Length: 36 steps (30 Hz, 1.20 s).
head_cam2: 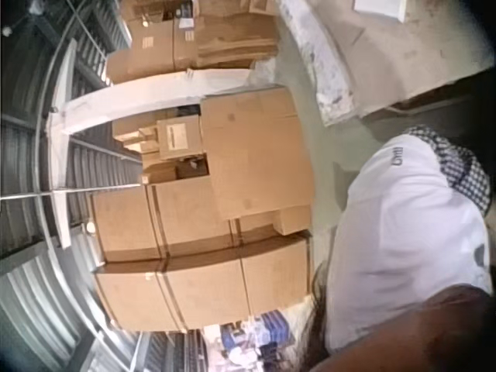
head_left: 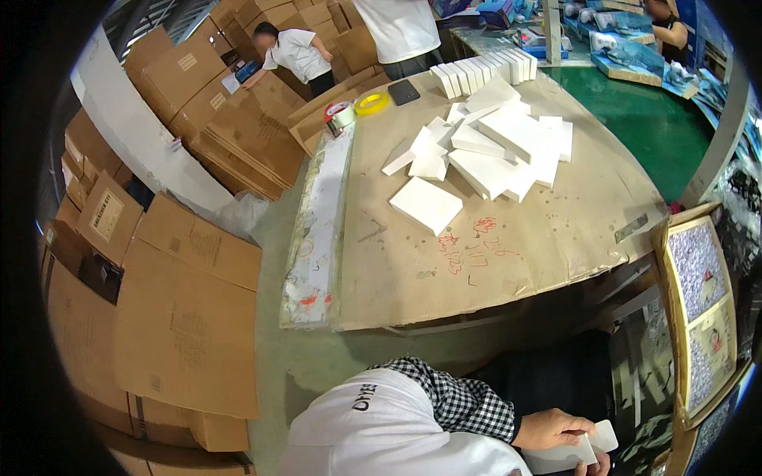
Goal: The person repeatedly picks small black components and white foam pieces from trays, places them into small white boxes, and seals the boxes with tape. The process is continuous and repetitive throughout the clip.
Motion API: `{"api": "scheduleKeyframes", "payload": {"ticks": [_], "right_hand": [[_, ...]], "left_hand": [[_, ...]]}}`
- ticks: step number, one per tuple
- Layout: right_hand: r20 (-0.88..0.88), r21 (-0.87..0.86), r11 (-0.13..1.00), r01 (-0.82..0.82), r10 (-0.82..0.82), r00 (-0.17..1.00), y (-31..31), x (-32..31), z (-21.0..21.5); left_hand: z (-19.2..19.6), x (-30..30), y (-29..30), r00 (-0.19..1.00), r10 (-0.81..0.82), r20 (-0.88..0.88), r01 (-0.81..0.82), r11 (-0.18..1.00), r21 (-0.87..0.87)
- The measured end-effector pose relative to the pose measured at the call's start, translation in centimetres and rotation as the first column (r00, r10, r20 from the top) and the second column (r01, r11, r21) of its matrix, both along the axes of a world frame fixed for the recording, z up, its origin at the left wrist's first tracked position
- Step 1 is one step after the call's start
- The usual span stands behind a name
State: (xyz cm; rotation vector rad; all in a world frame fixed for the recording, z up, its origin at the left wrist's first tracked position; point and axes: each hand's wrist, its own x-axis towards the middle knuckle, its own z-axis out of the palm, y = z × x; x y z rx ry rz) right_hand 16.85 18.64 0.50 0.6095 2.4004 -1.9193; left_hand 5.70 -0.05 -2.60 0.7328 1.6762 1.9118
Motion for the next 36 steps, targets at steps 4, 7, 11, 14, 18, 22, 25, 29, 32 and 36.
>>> {"api": "scheduleKeyframes", "payload": {"ticks": [4, 7, 11, 14, 18, 22, 25, 29, 32, 36], "right_hand": [[-0.098, 0.092, 0.996, 0.020, -0.010, 0.995, 2.0, -0.4, -0.8], [-0.138, 0.177, 0.984, -0.012, 0.037, 0.990, 1.9, -0.5, -1.7], [-0.097, 0.131, 0.990, -0.044, 0.057, 0.994, 0.1, 1.4, -0.6], [-0.292, 0.031, 0.996, -0.088, 0.093, 0.952, 0.1, 2.5, 0.2], [-0.461, -0.126, 0.992, -0.009, -0.051, 0.886, -0.5, 4.0, 0.6], [-0.299, -0.050, 0.997, 0.051, -0.064, 0.952, -1.1, 3.8, -0.3], [-0.187, -0.365, 0.917, 0.163, -0.244, 0.952, -1.0, 4.1, -1.6], [-0.224, -0.276, 0.961, -0.003, -0.061, 0.973, 0.4, 3.1, -3.7], [-0.190, -0.224, 0.974, 0.020, -0.064, 0.980, 0.7, 2.9, -4.1], [-0.270, -0.043, 0.999, 0.022, -0.033, 0.962, 1.2, 3.5, -3.0]], "left_hand": [[0.2, -1.0, 0.3, 0.996, -0.090, 0.005, 0.090, 0.996, 0.006], [0.0, -1.4, 0.0, 0.981, -0.196, 0.010, 0.196, 0.980, -0.020], [2.1, 0.5, -1.3, 0.991, -0.106, -0.082, 0.085, 0.970, -0.229], [5.1, 3.1, -1.1, 0.992, -0.029, -0.120, -0.018, 0.927, -0.374], [6.5, 5.4, -0.1, 0.999, 0.038, -0.024, -0.044, 0.940, -0.339], [4.8, 4.5, 0.6, 0.989, -0.016, 0.144, 0.057, 0.956, -0.287], [3.7, 4.2, 1.2, 0.909, 0.084, 0.409, 0.029, 0.964, -0.263], [3.1, 2.0, 2.1, 0.783, -0.158, 0.601, 0.306, 0.940, -0.153], [2.0, 0.9, 2.3, 0.770, -0.204, 0.604, 0.358, 0.922, -0.144], [0.8, 0.7, 2.7, 0.824, -0.213, 0.525, 0.346, 0.923, -0.169]]}}
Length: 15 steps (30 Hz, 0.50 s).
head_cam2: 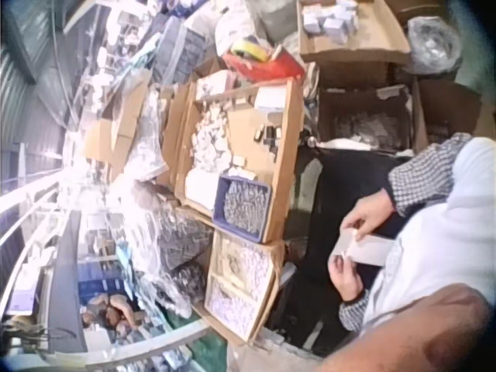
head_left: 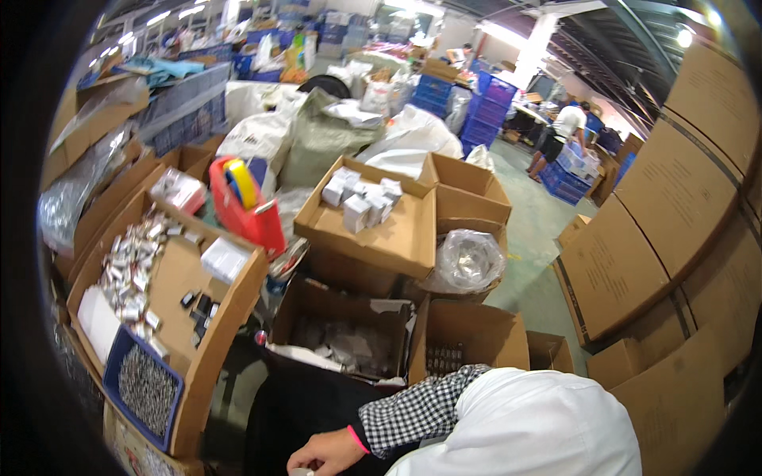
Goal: The person repeatedly picks small black components and white foam pieces from trays, places them into small white boxes, and seals the boxes with tape. The process is continuous and repetitive throughout the clip.
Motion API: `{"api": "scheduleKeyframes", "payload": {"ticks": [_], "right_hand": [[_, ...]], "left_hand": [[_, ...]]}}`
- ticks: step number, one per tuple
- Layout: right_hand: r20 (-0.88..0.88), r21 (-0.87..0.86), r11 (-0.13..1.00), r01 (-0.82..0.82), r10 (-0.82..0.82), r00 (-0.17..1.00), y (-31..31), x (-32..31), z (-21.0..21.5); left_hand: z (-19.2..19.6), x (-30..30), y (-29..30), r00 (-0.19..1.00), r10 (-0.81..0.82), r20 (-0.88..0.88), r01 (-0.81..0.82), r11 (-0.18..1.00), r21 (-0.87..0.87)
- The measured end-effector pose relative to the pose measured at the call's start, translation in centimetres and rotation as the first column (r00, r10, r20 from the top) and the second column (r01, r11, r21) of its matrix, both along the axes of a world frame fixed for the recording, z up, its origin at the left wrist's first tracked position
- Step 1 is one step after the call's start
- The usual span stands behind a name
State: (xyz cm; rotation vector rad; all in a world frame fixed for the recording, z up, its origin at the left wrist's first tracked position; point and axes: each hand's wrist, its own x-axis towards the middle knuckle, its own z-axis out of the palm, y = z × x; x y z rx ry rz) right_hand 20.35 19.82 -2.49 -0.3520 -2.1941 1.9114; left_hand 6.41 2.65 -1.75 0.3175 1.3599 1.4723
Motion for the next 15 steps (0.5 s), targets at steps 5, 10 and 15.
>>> {"api": "scheduleKeyframes", "payload": {"ticks": [5, 10, 15], "right_hand": [[0.061, 0.060, 0.998, -0.030, 0.026, 0.998, 0.8, 0.2, 1.0], [0.099, 0.097, 0.986, -0.133, 0.124, 0.987, 0.9, -1.2, 1.2], [0.101, 0.073, 0.986, -0.152, 0.144, 0.984, 0.5, -2.1, 1.3]], "left_hand": [[-1.2, 0.0, 0.8, 0.990, 0.140, 0.008, -0.140, 0.989, 0.053], [-1.4, -0.8, -0.4, 0.991, -0.046, -0.127, 0.064, 0.987, 0.147], [-1.7, -0.3, -1.2, 0.999, 0.033, -0.016, -0.030, 0.985, 0.170]]}}
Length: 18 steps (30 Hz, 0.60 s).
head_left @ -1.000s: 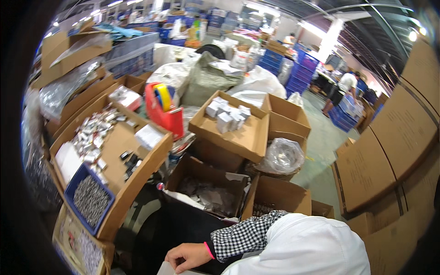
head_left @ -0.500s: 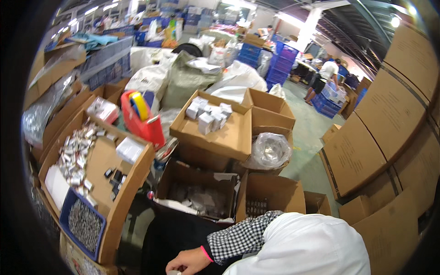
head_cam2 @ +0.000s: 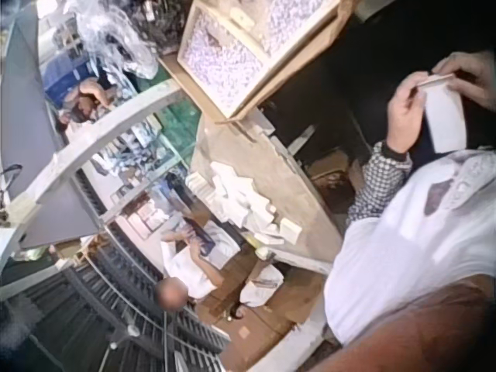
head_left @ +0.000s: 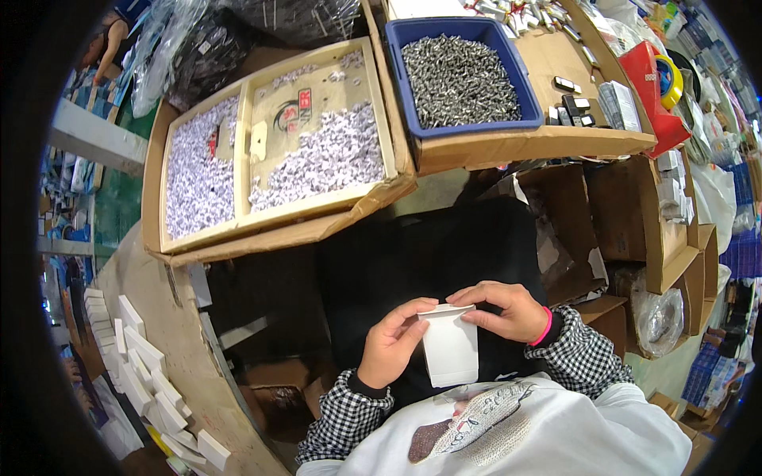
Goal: The person repeatedly picks small black components and white foam pieces from trays, places them into small white boxes, and seals the boxes with tape. The process is continuous and repetitive throughout the clip.
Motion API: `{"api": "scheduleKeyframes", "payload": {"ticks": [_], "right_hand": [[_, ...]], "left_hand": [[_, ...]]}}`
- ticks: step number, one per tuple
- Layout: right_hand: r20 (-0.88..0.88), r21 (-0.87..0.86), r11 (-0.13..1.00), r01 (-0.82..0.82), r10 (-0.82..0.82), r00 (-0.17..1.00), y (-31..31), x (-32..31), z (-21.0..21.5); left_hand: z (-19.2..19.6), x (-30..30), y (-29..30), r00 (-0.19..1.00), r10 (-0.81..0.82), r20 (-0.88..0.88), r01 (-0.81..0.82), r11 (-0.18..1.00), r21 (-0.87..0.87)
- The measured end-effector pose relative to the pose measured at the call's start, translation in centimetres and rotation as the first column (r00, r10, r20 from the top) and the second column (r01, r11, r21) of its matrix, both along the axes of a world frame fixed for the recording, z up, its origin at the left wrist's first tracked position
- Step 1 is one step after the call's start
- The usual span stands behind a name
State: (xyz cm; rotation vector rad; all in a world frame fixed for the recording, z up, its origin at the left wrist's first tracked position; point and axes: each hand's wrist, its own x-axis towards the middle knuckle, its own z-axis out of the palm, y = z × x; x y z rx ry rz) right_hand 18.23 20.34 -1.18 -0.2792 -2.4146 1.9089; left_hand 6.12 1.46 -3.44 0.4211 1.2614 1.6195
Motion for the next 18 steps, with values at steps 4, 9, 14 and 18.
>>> {"api": "scheduleKeyframes", "payload": {"ticks": [4, 9, 14, 18], "right_hand": [[-0.053, 0.005, 0.999, -0.053, 0.053, 0.997, 0.1, 0.8, 0.7], [-0.086, -0.113, 0.990, -0.090, 0.081, 0.993, 0.7, 0.9, 1.4], [0.035, -0.117, 0.967, -0.227, 0.232, 0.972, 2.2, -0.2, 3.1], [0.201, -0.077, 0.942, -0.327, 0.336, 0.920, 2.7, -1.0, 4.5]], "left_hand": [[0.8, 1.1, -0.6, 0.999, 0.030, -0.035, -0.029, 1.000, 0.011], [1.6, 1.4, -0.8, 0.983, -0.006, -0.183, 0.012, 0.999, 0.030], [2.9, 2.4, -0.7, 0.997, 0.014, -0.081, -0.008, 0.997, 0.078], [3.2, 2.8, -0.6, 0.997, 0.023, -0.078, -0.016, 0.996, 0.092]]}}
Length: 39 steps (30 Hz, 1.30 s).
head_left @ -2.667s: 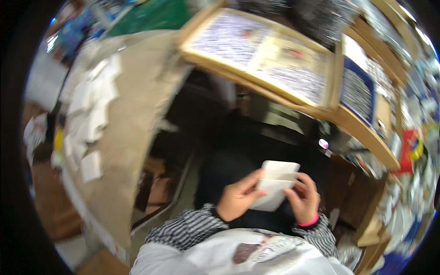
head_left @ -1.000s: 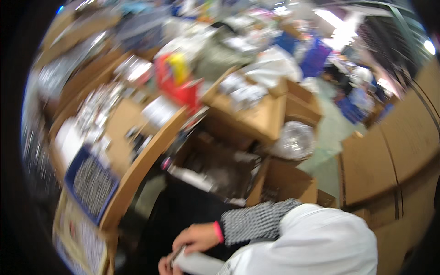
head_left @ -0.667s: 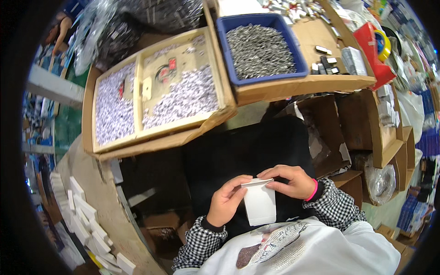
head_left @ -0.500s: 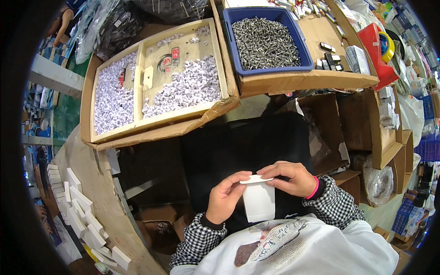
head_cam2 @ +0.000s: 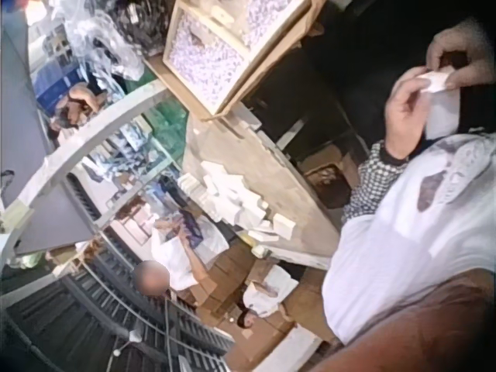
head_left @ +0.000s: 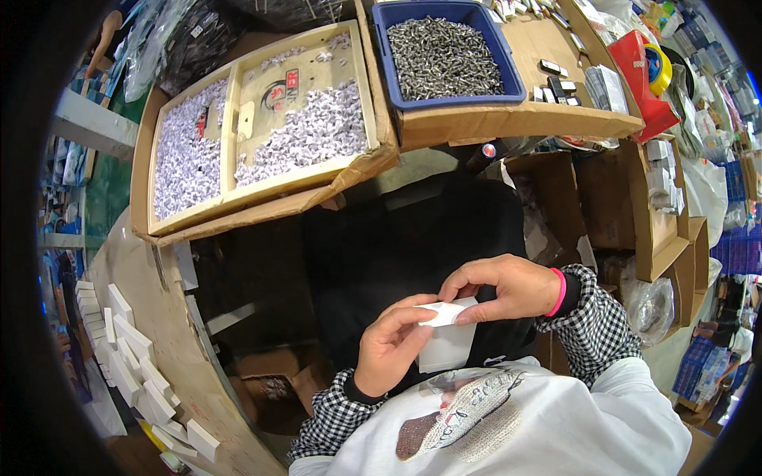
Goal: The person repeatedly picks small black components and white foam pieces from trays, places them into small white boxes, and seals the boxes with tape. The process is continuous and repetitive throughout the clip.
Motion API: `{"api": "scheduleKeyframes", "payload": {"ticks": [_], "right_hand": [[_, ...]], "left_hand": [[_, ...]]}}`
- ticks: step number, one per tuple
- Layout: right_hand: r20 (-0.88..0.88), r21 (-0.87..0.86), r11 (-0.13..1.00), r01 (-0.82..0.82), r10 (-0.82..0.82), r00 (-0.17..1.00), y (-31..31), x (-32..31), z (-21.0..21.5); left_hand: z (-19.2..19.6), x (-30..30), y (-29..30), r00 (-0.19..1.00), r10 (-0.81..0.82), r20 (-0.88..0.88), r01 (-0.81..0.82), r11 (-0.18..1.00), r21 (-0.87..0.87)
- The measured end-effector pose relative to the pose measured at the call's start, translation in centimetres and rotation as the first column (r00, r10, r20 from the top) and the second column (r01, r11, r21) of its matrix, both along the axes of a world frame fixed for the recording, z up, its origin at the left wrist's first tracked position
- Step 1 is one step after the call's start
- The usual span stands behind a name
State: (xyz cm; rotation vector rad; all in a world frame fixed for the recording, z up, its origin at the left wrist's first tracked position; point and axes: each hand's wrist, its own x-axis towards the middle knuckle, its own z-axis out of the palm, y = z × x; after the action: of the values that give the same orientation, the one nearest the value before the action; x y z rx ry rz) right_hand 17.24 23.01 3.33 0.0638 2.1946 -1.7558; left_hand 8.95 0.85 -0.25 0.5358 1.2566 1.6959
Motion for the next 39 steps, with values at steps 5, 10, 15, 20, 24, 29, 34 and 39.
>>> {"api": "scheduleKeyframes", "payload": {"ticks": [5, 10, 15, 20, 24, 29, 34, 39], "right_hand": [[-0.243, 0.337, 0.941, 0.006, 0.081, 0.967, -1.6, -0.5, -0.2], [-0.363, 0.281, 0.880, 0.382, -0.271, 0.891, -3.3, -0.4, -1.1], [-0.424, 0.230, 0.806, 0.545, -0.421, 0.802, -4.7, -0.9, -1.4], [-0.330, 0.156, 0.786, 0.599, -0.530, 0.781, -5.3, -0.6, -0.6], [-0.371, 0.175, 0.781, 0.599, -0.511, 0.775, -5.4, -0.7, -0.4], [-0.462, 0.220, 0.798, 0.561, -0.422, 0.780, -5.3, -1.2, -0.6], [-0.438, 0.269, 0.859, 0.436, -0.294, 0.849, -4.5, -1.4, -0.8], [-0.425, 0.293, 0.931, 0.219, -0.078, 0.902, -4.3, -1.1, -1.8]], "left_hand": [[-0.7, 0.6, 0.3, 0.996, 0.092, 0.004, -0.092, 0.995, -0.046], [-0.7, 1.5, 1.7, 0.965, 0.164, -0.203, -0.203, 0.960, -0.191], [-1.1, 2.2, 3.2, 0.525, 0.001, -0.851, -0.450, 0.849, -0.277], [-2.0, 2.5, 2.9, 0.436, 0.063, -0.898, -0.483, 0.858, -0.174], [-2.3, 2.6, 2.6, 0.417, 0.073, -0.906, -0.492, 0.856, -0.158], [-2.3, 2.6, 2.5, 0.382, 0.083, -0.920, -0.517, 0.845, -0.138], [-2.6, 3.7, 2.4, 0.562, 0.141, -0.815, -0.493, 0.849, -0.193], [-3.2, 2.5, 0.6, 0.651, 0.100, -0.753, -0.344, 0.922, -0.175]]}}
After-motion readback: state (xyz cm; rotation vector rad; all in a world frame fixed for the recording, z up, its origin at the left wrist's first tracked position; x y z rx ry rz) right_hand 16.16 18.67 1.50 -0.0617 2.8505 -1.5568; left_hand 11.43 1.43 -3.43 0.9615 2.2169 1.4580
